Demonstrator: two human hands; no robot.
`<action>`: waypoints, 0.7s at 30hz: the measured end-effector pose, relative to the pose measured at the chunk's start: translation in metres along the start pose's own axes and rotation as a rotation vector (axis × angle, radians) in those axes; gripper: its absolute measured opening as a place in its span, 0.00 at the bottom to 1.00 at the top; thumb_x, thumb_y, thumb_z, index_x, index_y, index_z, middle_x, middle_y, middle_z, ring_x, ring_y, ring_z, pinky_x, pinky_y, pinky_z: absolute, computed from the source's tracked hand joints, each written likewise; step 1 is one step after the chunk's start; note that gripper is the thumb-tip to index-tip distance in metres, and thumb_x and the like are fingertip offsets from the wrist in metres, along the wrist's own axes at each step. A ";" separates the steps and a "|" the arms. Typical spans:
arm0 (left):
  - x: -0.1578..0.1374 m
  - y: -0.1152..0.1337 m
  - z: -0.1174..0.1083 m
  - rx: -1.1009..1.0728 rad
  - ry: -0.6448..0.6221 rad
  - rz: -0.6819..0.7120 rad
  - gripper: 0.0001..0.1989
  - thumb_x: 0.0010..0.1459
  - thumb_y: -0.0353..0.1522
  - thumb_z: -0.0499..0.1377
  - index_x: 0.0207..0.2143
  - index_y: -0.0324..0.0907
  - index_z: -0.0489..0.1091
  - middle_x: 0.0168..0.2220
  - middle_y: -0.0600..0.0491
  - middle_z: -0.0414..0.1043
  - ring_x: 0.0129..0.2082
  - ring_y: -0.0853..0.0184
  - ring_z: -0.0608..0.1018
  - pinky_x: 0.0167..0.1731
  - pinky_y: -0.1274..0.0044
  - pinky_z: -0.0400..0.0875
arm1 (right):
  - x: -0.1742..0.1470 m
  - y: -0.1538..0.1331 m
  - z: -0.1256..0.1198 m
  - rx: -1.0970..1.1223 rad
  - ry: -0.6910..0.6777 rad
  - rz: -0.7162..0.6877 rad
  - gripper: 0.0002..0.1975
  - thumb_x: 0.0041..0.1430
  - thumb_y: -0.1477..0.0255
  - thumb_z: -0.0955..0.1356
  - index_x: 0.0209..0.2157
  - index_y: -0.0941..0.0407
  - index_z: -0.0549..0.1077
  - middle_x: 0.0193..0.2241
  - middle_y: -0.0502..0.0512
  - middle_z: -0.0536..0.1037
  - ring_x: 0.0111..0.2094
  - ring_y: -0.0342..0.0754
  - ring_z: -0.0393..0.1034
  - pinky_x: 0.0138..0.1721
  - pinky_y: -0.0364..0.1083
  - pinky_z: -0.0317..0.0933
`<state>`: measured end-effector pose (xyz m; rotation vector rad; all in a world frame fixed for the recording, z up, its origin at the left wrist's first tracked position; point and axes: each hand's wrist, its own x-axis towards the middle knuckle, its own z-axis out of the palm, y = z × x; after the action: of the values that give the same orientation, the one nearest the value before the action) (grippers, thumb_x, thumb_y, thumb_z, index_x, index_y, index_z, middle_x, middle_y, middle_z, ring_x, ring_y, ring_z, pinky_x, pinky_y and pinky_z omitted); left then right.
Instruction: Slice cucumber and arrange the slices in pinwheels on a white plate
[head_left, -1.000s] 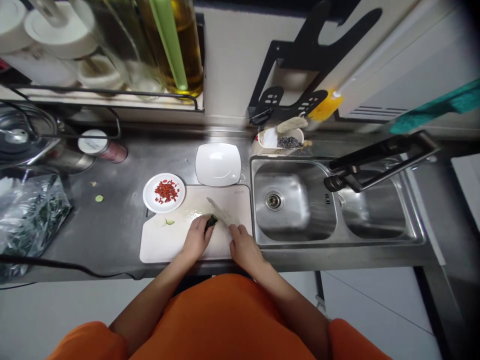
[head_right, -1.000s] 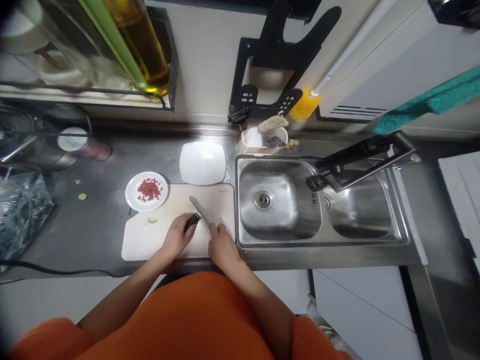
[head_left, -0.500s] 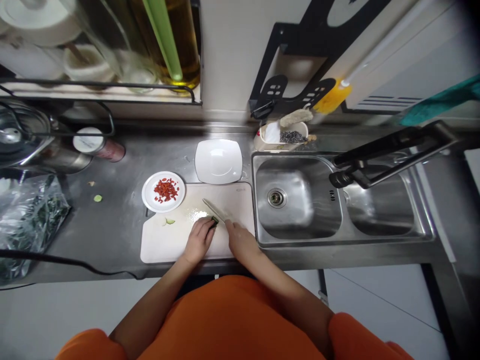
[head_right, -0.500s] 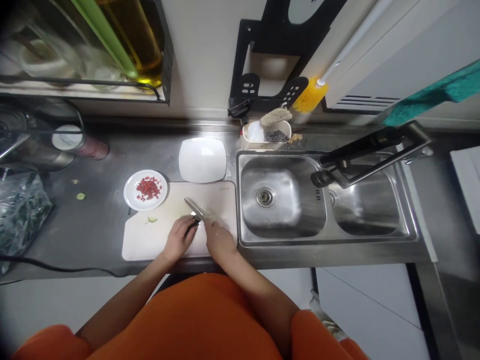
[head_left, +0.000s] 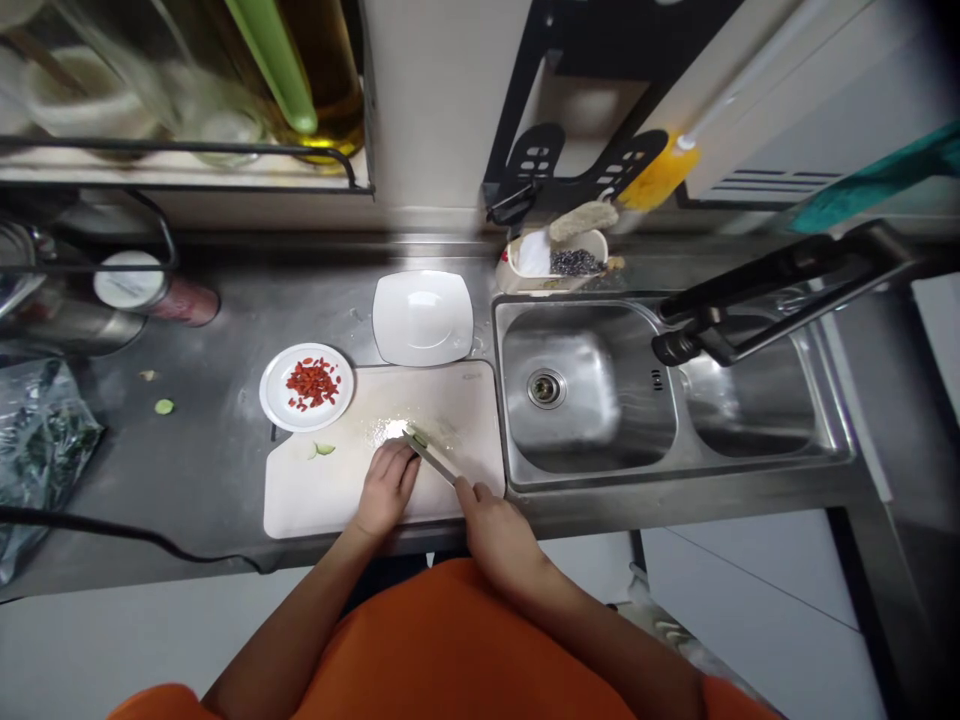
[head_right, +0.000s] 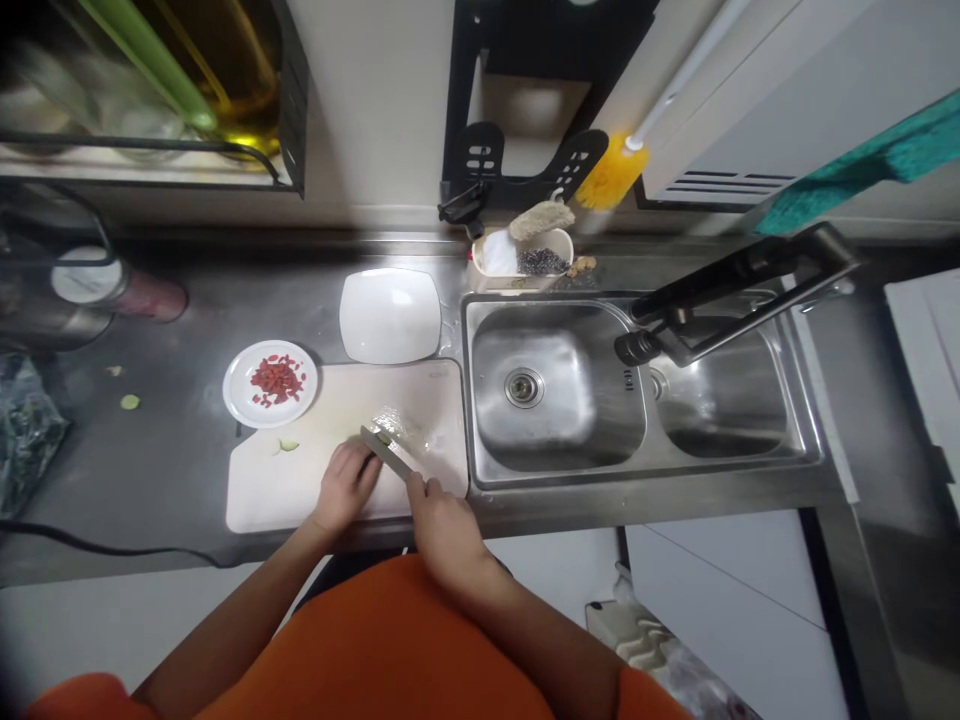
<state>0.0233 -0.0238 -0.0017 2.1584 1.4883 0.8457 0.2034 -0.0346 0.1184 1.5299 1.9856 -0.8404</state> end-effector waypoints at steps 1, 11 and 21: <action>0.000 0.000 0.000 -0.003 -0.003 -0.004 0.10 0.60 0.29 0.54 0.44 0.41 0.67 0.41 0.46 0.72 0.45 0.62 0.73 0.49 0.65 0.68 | 0.000 0.000 0.000 0.009 -0.009 0.003 0.18 0.61 0.82 0.53 0.51 0.57 0.61 0.38 0.60 0.73 0.34 0.50 0.73 0.31 0.43 0.63; -0.001 0.000 0.000 -0.009 -0.011 -0.027 0.10 0.60 0.30 0.53 0.45 0.41 0.67 0.42 0.46 0.72 0.45 0.62 0.73 0.49 0.65 0.69 | -0.003 -0.002 -0.002 0.053 -0.053 0.035 0.18 0.62 0.82 0.53 0.50 0.57 0.61 0.38 0.60 0.73 0.35 0.50 0.73 0.31 0.43 0.63; 0.001 0.002 -0.001 -0.039 -0.007 -0.033 0.11 0.60 0.29 0.53 0.45 0.41 0.68 0.42 0.47 0.73 0.46 0.62 0.73 0.50 0.65 0.68 | -0.001 -0.001 -0.002 0.047 -0.060 0.029 0.18 0.61 0.83 0.52 0.49 0.58 0.61 0.37 0.61 0.74 0.35 0.50 0.73 0.32 0.43 0.63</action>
<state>0.0240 -0.0238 0.0001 2.1017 1.4875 0.8478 0.2025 -0.0337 0.1205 1.5381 1.9086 -0.9169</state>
